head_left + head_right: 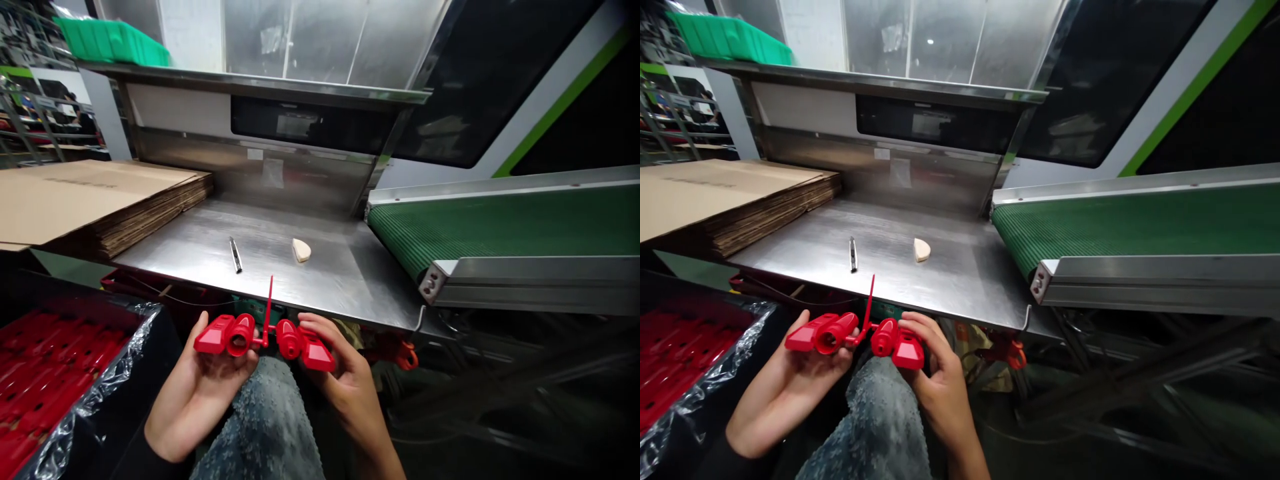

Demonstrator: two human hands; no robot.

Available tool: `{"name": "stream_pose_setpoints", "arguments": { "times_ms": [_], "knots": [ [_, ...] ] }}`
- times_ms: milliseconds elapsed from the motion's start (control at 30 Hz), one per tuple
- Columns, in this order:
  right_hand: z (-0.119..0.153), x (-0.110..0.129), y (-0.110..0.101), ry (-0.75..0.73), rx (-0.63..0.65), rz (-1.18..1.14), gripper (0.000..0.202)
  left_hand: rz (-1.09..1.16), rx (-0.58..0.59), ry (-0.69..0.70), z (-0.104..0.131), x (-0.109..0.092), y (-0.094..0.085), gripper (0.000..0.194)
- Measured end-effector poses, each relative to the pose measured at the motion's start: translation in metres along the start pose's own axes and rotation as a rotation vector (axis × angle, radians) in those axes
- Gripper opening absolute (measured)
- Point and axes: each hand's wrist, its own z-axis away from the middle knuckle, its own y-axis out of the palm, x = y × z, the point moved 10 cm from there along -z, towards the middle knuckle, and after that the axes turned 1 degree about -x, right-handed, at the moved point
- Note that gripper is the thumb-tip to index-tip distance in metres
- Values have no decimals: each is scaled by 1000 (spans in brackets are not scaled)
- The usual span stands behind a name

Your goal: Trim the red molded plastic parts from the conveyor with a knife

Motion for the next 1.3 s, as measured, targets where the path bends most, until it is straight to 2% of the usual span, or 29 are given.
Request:
{"name": "stream_pose_setpoints", "arguments": {
  "times_ms": [133, 300, 433, 500, 567, 633, 700, 800, 900, 1000, 1067, 1167, 1300],
  "knots": [
    [0, -15, -4, 14, -29, -47, 41, -99, 46, 108, 8, -4, 12, 33],
    [1, -28, -10, 32, -103, -47, 41, -90, 98, 118, 15, 1, 20, 36],
    [8, -33, -9, 47, -164, 11, 50, -60, 174, 156, 22, 2, 30, 33],
    [14, -21, -6, -5, -196, 147, 52, -66, 200, 185, 24, 3, 34, 38],
    [20, 4, 6, -119, -177, 317, 50, -89, 220, 215, 26, 4, 38, 46],
    [23, 30, 23, -237, -107, 420, 50, -110, 236, 227, 27, 7, 40, 52],
    [24, 48, 40, -317, -6, 429, 51, -108, 246, 227, 30, 12, 41, 53],
    [20, 55, 48, -330, 46, 365, 45, -81, 284, 248, 35, 16, 43, 45],
    [17, 39, 29, -233, -70, 162, 31, -105, 347, 274, 42, 18, 44, 41],
    [21, 17, 10, -141, -194, -49, 25, -174, 362, 300, 44, 12, 35, 43],
    [26, 9, 1, -130, -245, -121, 23, -241, 293, 297, 39, 7, 18, 38],
    [31, 12, -5, -167, -262, -123, 20, -299, 184, 259, 27, 0, -8, 30],
    [38, 28, -3, -248, -210, -62, 18, -287, 181, 75, 15, 18, -16, 39]
  ]
}}
